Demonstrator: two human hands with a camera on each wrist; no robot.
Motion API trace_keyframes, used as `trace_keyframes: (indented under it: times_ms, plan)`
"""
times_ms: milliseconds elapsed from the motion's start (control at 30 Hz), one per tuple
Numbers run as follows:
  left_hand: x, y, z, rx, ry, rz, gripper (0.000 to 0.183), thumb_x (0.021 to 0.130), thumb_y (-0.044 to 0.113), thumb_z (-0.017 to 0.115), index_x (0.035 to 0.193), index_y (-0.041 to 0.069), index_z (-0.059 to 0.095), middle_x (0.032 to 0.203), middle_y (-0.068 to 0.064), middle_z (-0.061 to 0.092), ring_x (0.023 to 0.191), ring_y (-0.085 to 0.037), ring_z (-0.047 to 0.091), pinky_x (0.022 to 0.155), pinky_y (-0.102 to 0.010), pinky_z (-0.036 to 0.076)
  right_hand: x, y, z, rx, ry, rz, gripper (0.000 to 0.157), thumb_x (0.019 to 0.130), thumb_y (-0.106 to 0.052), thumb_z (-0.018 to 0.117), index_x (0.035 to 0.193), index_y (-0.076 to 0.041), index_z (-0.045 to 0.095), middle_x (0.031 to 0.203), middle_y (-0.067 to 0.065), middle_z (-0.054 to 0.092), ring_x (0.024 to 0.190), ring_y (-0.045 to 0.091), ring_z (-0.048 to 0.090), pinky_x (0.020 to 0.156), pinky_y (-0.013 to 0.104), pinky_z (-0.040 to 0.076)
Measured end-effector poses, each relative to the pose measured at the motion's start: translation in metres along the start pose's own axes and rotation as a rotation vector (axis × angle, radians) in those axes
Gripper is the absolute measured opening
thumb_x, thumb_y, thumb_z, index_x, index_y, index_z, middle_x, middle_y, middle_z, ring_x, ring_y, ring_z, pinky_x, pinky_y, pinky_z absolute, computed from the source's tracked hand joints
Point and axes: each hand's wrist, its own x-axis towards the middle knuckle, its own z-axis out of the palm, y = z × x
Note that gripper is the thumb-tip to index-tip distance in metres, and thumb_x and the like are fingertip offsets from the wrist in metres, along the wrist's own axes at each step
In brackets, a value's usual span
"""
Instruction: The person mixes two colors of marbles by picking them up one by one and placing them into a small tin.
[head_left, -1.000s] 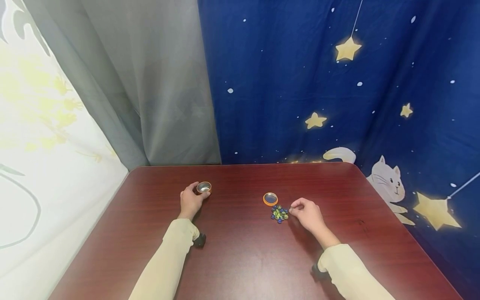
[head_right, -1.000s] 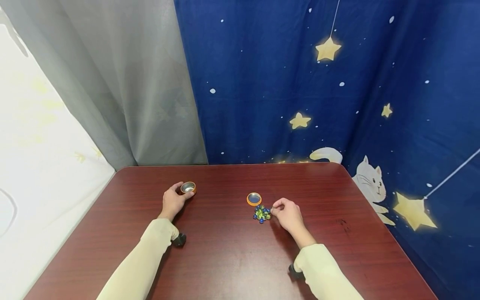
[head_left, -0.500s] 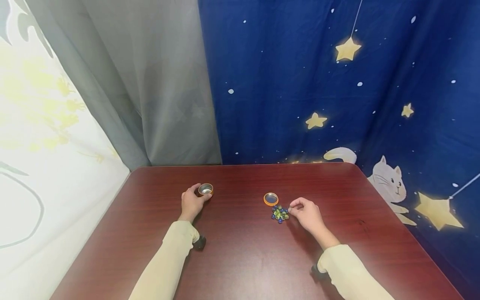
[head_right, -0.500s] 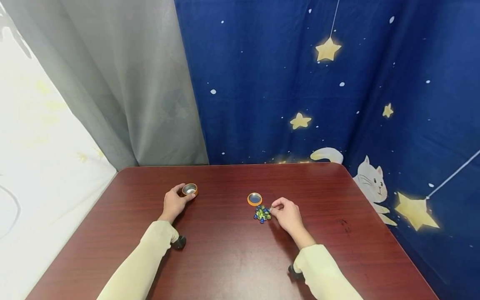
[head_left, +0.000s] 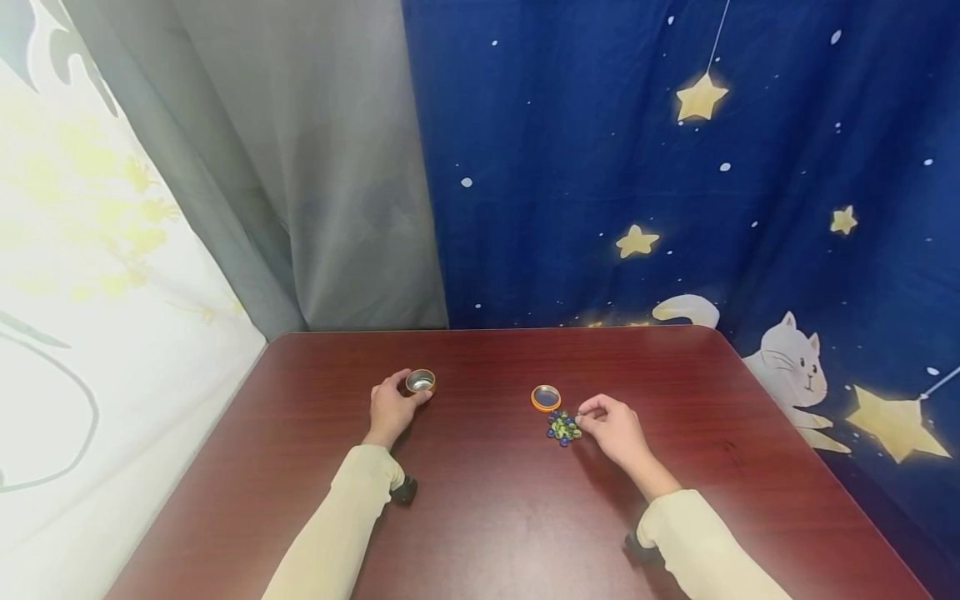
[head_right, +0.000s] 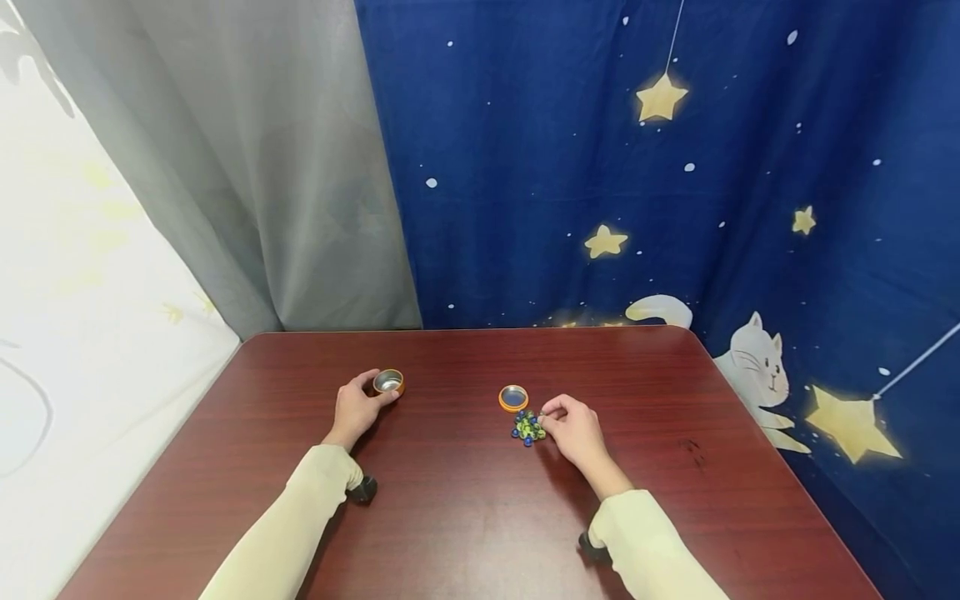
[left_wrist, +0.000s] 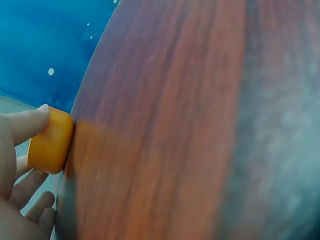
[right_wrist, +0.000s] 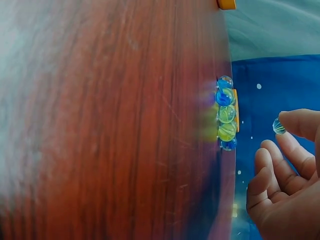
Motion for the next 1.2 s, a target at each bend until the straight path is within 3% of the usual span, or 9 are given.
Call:
trace_keyframes:
  times_ms: [367, 667, 1200]
  plan:
    - [-0.004, 0.005, 0.006, 0.012, 0.015, -0.013, 0.062, 0.076, 0.024, 0.084, 0.129, 0.003, 0.061, 0.124, -0.020, 0.062, 0.116, -0.039, 0.044, 0.097, -0.049, 0.037, 0.001, -0.004, 0.002, 0.016, 0.010, -0.024, 0.010, 0.081, -0.010, 0.075, 0.087, -0.010, 0.068, 0.075, -0.002, 0.067, 0.070, 0.014, 0.061, 0.067, 0.032, 0.047]
    - [-0.010, 0.015, 0.006, 0.044, -0.022, -0.011, 0.059, 0.076, 0.025, 0.084, 0.127, 0.005, 0.062, 0.118, -0.019, 0.064, 0.114, -0.040, 0.047, 0.100, -0.053, 0.024, 0.002, -0.005, 0.002, 0.023, 0.004, -0.033, 0.010, 0.080, -0.009, 0.075, 0.087, -0.010, 0.067, 0.074, -0.002, 0.067, 0.070, 0.014, 0.061, 0.066, 0.032, 0.047]
    - [-0.015, 0.019, 0.006, 0.045, -0.042, 0.015, 0.059, 0.075, 0.025, 0.085, 0.127, 0.006, 0.063, 0.115, -0.017, 0.067, 0.112, -0.037, 0.049, 0.098, -0.054, 0.023, -0.001, -0.006, 0.003, 0.014, -0.007, -0.053, 0.012, 0.080, -0.008, 0.077, 0.087, -0.010, 0.067, 0.074, -0.003, 0.066, 0.069, 0.013, 0.060, 0.066, 0.032, 0.047]
